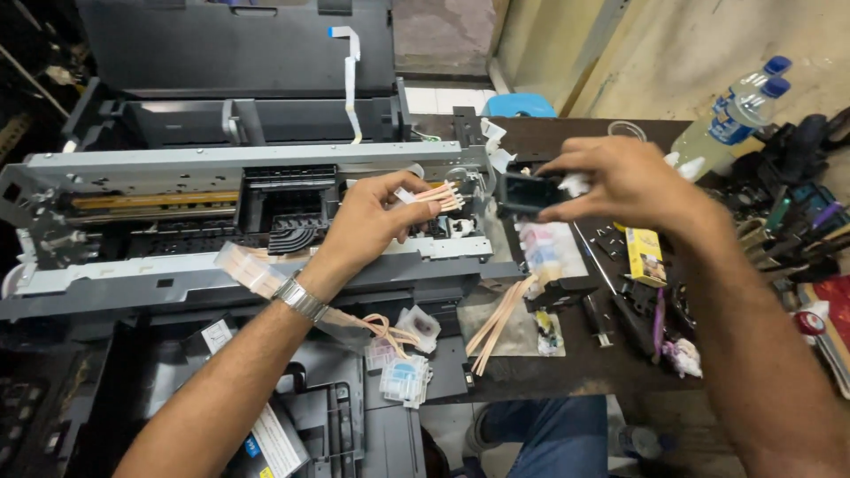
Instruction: Repairing a printer by handling ink tubes, cleaning components, and using a syringe to prime the ink system.
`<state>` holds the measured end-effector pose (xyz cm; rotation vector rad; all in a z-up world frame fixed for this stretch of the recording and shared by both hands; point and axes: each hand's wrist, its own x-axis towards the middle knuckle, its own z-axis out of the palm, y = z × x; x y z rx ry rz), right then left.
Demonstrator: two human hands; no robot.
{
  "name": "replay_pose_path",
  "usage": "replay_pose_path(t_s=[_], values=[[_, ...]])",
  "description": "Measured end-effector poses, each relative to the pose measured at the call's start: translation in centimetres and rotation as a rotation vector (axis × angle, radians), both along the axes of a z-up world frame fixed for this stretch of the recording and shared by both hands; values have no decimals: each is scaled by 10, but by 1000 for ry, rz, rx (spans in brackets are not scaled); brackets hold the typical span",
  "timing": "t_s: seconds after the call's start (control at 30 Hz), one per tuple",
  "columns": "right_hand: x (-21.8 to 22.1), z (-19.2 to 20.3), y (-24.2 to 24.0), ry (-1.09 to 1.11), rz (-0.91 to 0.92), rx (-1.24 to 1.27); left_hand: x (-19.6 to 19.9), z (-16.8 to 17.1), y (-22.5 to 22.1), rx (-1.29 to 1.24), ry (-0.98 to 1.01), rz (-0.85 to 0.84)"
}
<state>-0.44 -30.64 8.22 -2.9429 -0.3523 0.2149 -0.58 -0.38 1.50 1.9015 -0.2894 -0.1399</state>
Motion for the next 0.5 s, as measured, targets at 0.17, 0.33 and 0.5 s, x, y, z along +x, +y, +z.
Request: replay_pose_path(t_s=[0.17, 0.33, 0.5], values=[[-14, 11, -50, -17, -134, -42, -1, 2, -1, -16, 7, -9], [-27, 9, -81, -72, -269, -34, -3, 5, -2, 3, 8, 3], [-32, -9, -75, 43, -581, 96, -2, 2, -2, -52, 17, -4]])
